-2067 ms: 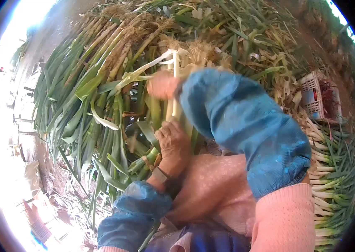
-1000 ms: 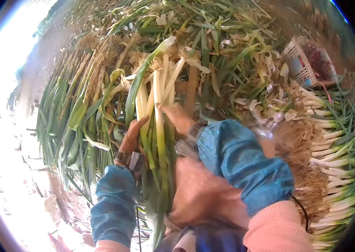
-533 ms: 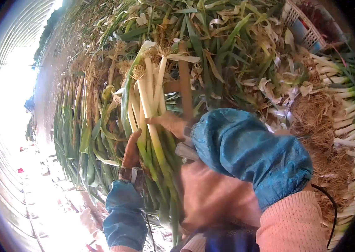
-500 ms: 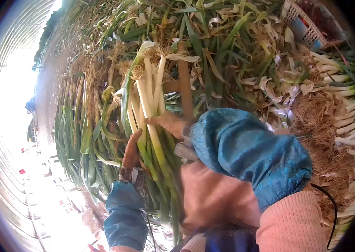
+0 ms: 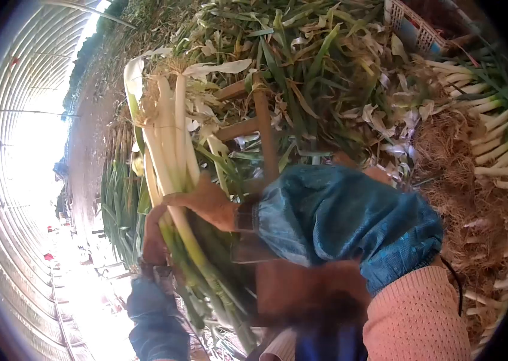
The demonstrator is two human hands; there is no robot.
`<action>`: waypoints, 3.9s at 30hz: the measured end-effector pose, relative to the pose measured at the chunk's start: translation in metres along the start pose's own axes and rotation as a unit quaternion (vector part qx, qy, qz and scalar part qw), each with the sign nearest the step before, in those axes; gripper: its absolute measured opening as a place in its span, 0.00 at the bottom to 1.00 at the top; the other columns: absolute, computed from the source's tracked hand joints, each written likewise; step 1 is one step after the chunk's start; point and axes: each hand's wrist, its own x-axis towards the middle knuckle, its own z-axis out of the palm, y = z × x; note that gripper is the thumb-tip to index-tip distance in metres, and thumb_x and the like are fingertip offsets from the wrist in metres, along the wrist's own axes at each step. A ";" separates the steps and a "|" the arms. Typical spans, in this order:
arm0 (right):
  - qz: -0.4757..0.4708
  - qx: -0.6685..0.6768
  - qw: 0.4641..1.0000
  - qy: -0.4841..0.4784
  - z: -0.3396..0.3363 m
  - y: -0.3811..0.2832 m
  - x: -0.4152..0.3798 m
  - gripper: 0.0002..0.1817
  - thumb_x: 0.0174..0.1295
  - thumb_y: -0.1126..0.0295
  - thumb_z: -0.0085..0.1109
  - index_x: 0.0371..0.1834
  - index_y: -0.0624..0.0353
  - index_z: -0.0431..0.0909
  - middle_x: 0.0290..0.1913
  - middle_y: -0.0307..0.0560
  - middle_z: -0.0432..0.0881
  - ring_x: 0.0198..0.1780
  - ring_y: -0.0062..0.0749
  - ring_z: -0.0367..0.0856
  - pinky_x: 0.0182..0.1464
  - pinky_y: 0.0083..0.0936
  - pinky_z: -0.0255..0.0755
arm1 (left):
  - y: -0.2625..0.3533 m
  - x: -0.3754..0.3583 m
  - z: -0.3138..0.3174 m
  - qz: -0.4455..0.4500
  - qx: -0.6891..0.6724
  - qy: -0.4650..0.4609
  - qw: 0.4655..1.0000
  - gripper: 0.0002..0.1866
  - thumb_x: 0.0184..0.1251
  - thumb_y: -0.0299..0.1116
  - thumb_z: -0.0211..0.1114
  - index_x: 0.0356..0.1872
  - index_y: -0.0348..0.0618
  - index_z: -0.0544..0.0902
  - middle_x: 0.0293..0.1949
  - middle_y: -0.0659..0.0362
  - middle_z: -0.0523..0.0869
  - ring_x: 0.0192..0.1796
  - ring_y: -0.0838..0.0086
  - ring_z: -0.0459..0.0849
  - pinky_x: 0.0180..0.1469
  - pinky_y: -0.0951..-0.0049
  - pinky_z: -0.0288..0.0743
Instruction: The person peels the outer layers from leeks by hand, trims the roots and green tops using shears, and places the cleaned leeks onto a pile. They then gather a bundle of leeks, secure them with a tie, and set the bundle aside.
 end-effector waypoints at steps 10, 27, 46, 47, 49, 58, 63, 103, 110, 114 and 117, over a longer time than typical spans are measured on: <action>-0.218 -0.121 0.968 0.007 -0.020 -0.042 -0.172 0.19 0.54 0.64 0.60 0.48 0.61 0.74 0.38 0.51 0.79 0.39 0.35 0.79 0.43 0.30 0.72 | -0.029 -0.116 0.085 0.024 0.074 -0.170 0.982 0.17 0.61 0.31 0.53 0.50 0.37 0.78 0.42 0.51 0.82 0.48 0.65 0.79 0.55 0.68 0.70; -0.317 -0.870 0.367 0.086 -0.107 -0.207 -0.196 0.48 0.45 0.50 0.68 0.63 0.71 0.56 0.38 0.56 0.78 0.39 0.42 0.79 0.44 0.34 0.74 | -0.062 -0.124 0.173 0.346 0.403 -0.167 0.831 0.28 0.49 0.33 0.58 0.54 0.35 0.69 0.44 0.42 0.75 0.50 0.47 0.69 0.54 0.56 0.62; -0.045 -0.964 0.203 0.168 -0.181 -0.352 -0.003 0.10 0.57 0.64 0.55 0.38 0.53 0.81 0.26 0.45 0.81 0.29 0.32 0.81 0.30 0.29 0.76 | -0.077 -0.110 0.166 0.291 0.386 -0.134 0.865 0.28 0.51 0.29 0.60 0.56 0.33 0.65 0.43 0.40 0.77 0.47 0.47 0.75 0.47 0.55 0.69; -0.089 -0.953 0.205 0.206 -0.181 -0.369 -0.003 0.11 0.59 0.62 0.54 0.40 0.52 0.81 0.27 0.45 0.81 0.29 0.31 0.81 0.30 0.28 0.76 | -0.079 -0.108 0.165 0.303 0.386 -0.131 0.861 0.28 0.52 0.30 0.60 0.56 0.32 0.64 0.43 0.40 0.78 0.47 0.47 0.76 0.46 0.55 0.69; -0.064 -0.941 0.303 0.139 -0.163 -0.369 -0.002 0.12 0.60 0.62 0.54 0.43 0.52 0.80 0.29 0.46 0.81 0.31 0.30 0.80 0.33 0.26 0.76 | -0.074 -0.104 0.168 0.279 0.409 -0.144 0.857 0.29 0.54 0.31 0.61 0.56 0.31 0.63 0.43 0.39 0.78 0.46 0.48 0.77 0.45 0.56 0.71; 0.317 -0.808 0.405 -0.288 -0.104 -0.161 -0.052 0.27 0.45 0.49 0.63 0.32 0.67 0.77 0.26 0.53 0.81 0.27 0.41 0.80 0.32 0.37 0.73 | -0.079 -0.107 0.179 0.331 0.487 -0.134 0.797 0.29 0.49 0.28 0.60 0.54 0.28 0.64 0.35 0.45 0.78 0.39 0.53 0.78 0.39 0.59 0.73; 0.176 -0.856 0.351 -0.337 -0.132 -0.149 -0.037 0.10 0.45 0.66 0.58 0.26 0.61 0.80 0.23 0.55 0.79 0.26 0.48 0.79 0.31 0.40 0.73 | -0.082 -0.100 0.176 0.360 0.460 -0.130 0.801 0.29 0.47 0.28 0.60 0.53 0.29 0.65 0.31 0.48 0.77 0.36 0.55 0.79 0.37 0.61 0.74; -0.028 -0.947 0.304 0.098 -0.214 -0.269 0.044 0.12 0.62 0.65 0.48 0.34 0.63 0.77 0.26 0.54 0.80 0.29 0.43 0.82 0.32 0.34 0.76 | -0.065 -0.082 0.168 0.418 0.386 -0.198 0.798 0.33 0.41 0.30 0.60 0.54 0.26 0.66 0.40 0.44 0.72 0.42 0.53 0.72 0.46 0.58 0.68; -0.140 -0.971 0.119 0.151 -0.246 -0.371 0.036 0.21 0.54 0.49 0.58 0.31 0.58 0.82 0.25 0.54 0.81 0.26 0.45 0.80 0.31 0.39 0.75 | -0.069 -0.087 0.174 0.386 0.359 -0.236 0.816 0.35 0.42 0.28 0.60 0.56 0.24 0.61 0.45 0.39 0.70 0.48 0.46 0.70 0.52 0.52 0.65; 0.182 -0.899 0.383 -0.107 -0.160 -0.268 -0.010 0.28 0.52 0.42 0.55 0.26 0.60 0.81 0.24 0.52 0.80 0.25 0.39 0.79 0.29 0.33 0.73 | -0.073 -0.088 0.178 0.385 0.335 -0.243 0.825 0.34 0.43 0.25 0.60 0.56 0.23 0.60 0.45 0.38 0.70 0.48 0.45 0.69 0.51 0.52 0.66; 0.286 -0.842 0.413 -0.197 -0.149 -0.198 -0.051 0.28 0.52 0.42 0.56 0.21 0.62 0.81 0.24 0.52 0.80 0.26 0.37 0.79 0.27 0.31 0.73 | -0.072 -0.088 0.178 0.417 0.328 -0.252 0.809 0.35 0.42 0.25 0.60 0.55 0.23 0.60 0.44 0.39 0.71 0.48 0.44 0.69 0.51 0.53 0.67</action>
